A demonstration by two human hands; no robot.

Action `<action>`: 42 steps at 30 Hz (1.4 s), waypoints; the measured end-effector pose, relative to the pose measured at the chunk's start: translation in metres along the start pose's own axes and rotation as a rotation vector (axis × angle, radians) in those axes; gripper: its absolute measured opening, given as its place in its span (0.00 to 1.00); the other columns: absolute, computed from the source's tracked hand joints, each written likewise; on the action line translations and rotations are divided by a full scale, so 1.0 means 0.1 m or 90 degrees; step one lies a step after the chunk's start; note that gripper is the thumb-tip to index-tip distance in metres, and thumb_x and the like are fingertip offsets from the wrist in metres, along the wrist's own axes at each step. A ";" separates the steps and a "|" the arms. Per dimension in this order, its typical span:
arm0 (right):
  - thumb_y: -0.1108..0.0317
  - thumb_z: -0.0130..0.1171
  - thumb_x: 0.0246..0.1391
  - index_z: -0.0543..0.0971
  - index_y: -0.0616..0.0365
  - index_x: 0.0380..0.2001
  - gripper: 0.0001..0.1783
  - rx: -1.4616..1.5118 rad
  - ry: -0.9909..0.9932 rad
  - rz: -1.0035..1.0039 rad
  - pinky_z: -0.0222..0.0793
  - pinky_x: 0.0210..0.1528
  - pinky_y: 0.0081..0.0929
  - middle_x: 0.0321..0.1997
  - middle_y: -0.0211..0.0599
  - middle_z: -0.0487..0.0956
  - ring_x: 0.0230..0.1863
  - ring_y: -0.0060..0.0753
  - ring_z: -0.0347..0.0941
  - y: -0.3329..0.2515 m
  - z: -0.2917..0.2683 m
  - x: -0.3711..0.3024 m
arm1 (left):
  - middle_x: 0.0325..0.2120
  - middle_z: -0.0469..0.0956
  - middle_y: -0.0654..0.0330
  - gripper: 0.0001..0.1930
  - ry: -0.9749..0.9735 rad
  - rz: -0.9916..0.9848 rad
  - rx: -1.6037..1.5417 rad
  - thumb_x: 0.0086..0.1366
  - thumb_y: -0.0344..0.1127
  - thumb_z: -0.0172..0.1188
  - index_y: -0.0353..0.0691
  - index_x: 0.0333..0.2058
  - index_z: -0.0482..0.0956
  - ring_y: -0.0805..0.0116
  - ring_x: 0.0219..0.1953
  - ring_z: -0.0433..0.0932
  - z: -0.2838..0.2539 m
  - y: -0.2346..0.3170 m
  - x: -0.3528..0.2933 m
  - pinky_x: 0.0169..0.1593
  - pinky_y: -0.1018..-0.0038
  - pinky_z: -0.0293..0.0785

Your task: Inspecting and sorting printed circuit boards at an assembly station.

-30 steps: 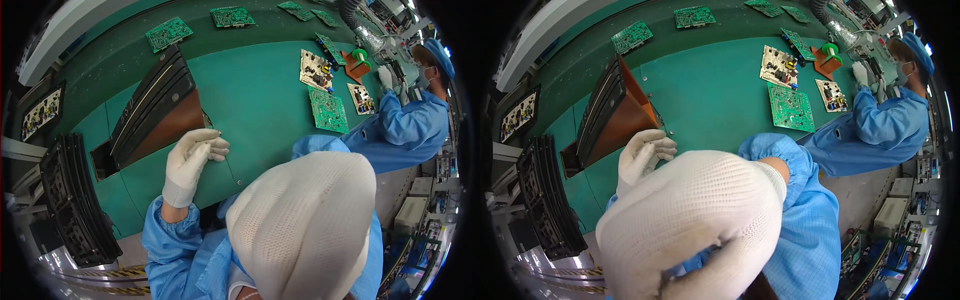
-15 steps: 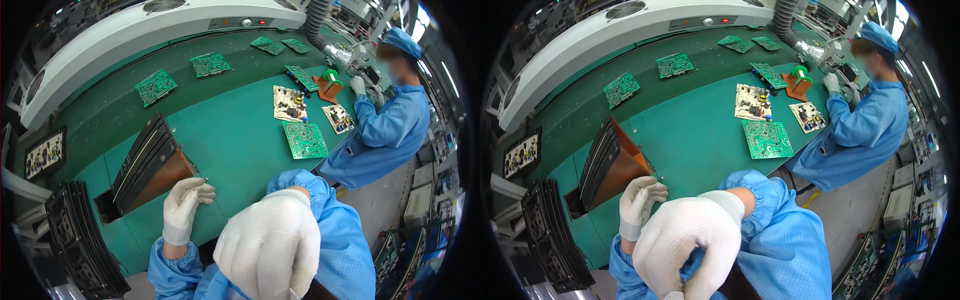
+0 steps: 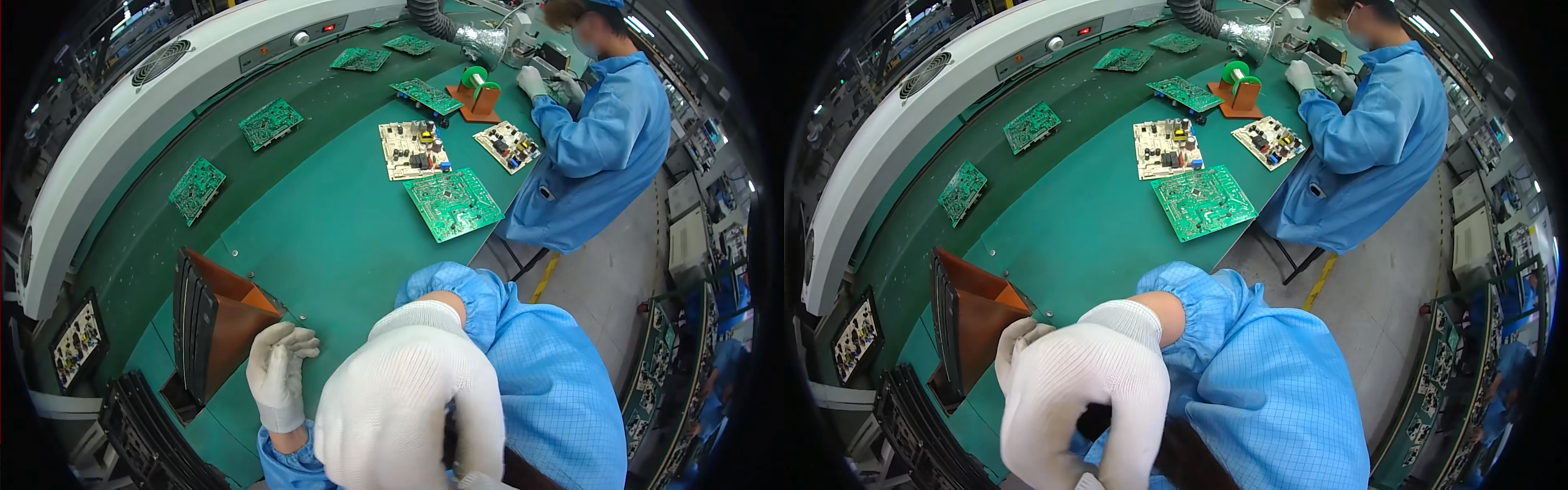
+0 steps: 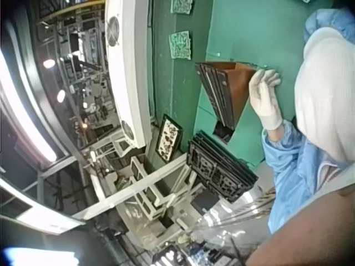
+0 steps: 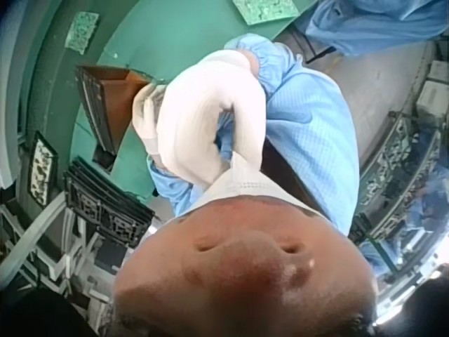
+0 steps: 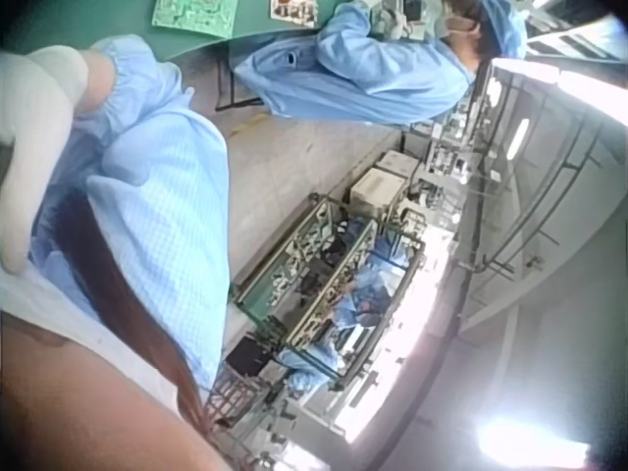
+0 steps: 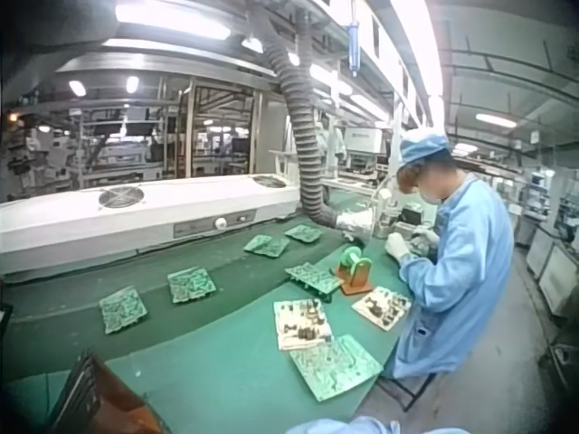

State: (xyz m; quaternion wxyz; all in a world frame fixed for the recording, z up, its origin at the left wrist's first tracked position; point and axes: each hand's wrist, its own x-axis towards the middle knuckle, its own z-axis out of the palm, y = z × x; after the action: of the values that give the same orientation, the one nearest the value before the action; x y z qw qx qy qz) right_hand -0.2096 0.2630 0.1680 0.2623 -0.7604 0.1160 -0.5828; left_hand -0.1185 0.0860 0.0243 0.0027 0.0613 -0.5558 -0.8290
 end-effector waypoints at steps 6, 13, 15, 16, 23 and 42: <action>0.62 0.63 0.60 0.79 0.59 0.29 0.12 -0.052 -0.033 -0.050 0.66 0.29 0.34 0.29 0.36 0.78 0.27 0.39 0.73 0.05 0.06 0.03 | 0.42 0.78 0.43 0.20 -0.026 0.010 -0.056 0.71 0.37 0.53 0.25 0.52 0.68 0.56 0.42 0.79 -0.02 0.02 0.02 0.47 0.64 0.76; 0.56 0.71 0.51 0.80 0.73 0.36 0.25 0.027 -0.019 0.037 0.72 0.33 0.38 0.40 0.54 0.79 0.33 0.49 0.77 0.24 -0.08 -0.04 | 0.44 0.79 0.45 0.17 -0.018 -0.007 -0.059 0.72 0.32 0.50 0.26 0.54 0.69 0.57 0.45 0.80 -0.02 0.06 -0.03 0.50 0.65 0.76; 0.57 0.70 0.52 0.81 0.71 0.35 0.23 0.037 0.033 0.039 0.71 0.33 0.36 0.39 0.50 0.80 0.33 0.47 0.77 0.37 -0.17 -0.11 | 0.44 0.79 0.46 0.16 -0.041 -0.011 -0.067 0.72 0.31 0.50 0.27 0.54 0.69 0.59 0.45 0.80 -0.04 0.07 -0.02 0.50 0.65 0.76; 0.57 0.71 0.52 0.82 0.72 0.36 0.24 0.063 0.045 0.067 0.71 0.33 0.36 0.37 0.51 0.81 0.33 0.47 0.77 0.44 -0.24 -0.17 | 0.44 0.79 0.48 0.16 -0.040 0.003 -0.070 0.72 0.33 0.51 0.29 0.54 0.70 0.61 0.46 0.80 -0.03 0.06 -0.04 0.51 0.66 0.76; 0.50 0.56 0.63 0.76 0.63 0.20 0.27 -0.047 0.418 0.220 0.65 0.24 0.27 0.19 0.41 0.77 0.21 0.35 0.72 0.67 -0.26 -0.49 | 0.45 0.78 0.54 0.18 -0.037 -0.008 -0.083 0.71 0.34 0.54 0.30 0.55 0.72 0.68 0.45 0.78 -0.05 0.05 -0.01 0.50 0.72 0.76; 0.62 0.43 0.70 0.67 0.62 0.27 0.18 -0.071 0.622 0.352 0.58 0.25 0.26 0.22 0.38 0.67 0.21 0.27 0.62 0.90 -0.10 -0.56 | 0.41 0.81 0.56 0.13 -0.031 0.081 -0.127 0.71 0.34 0.53 0.32 0.50 0.74 0.67 0.39 0.82 -0.05 -0.08 -0.01 0.41 0.73 0.80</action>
State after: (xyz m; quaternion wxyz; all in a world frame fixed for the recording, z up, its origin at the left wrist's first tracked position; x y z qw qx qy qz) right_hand -0.2237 0.2123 0.0752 0.2806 -0.3560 0.4495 -0.7697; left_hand -0.1165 0.0847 0.0152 0.0481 0.0054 -0.4730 -0.8797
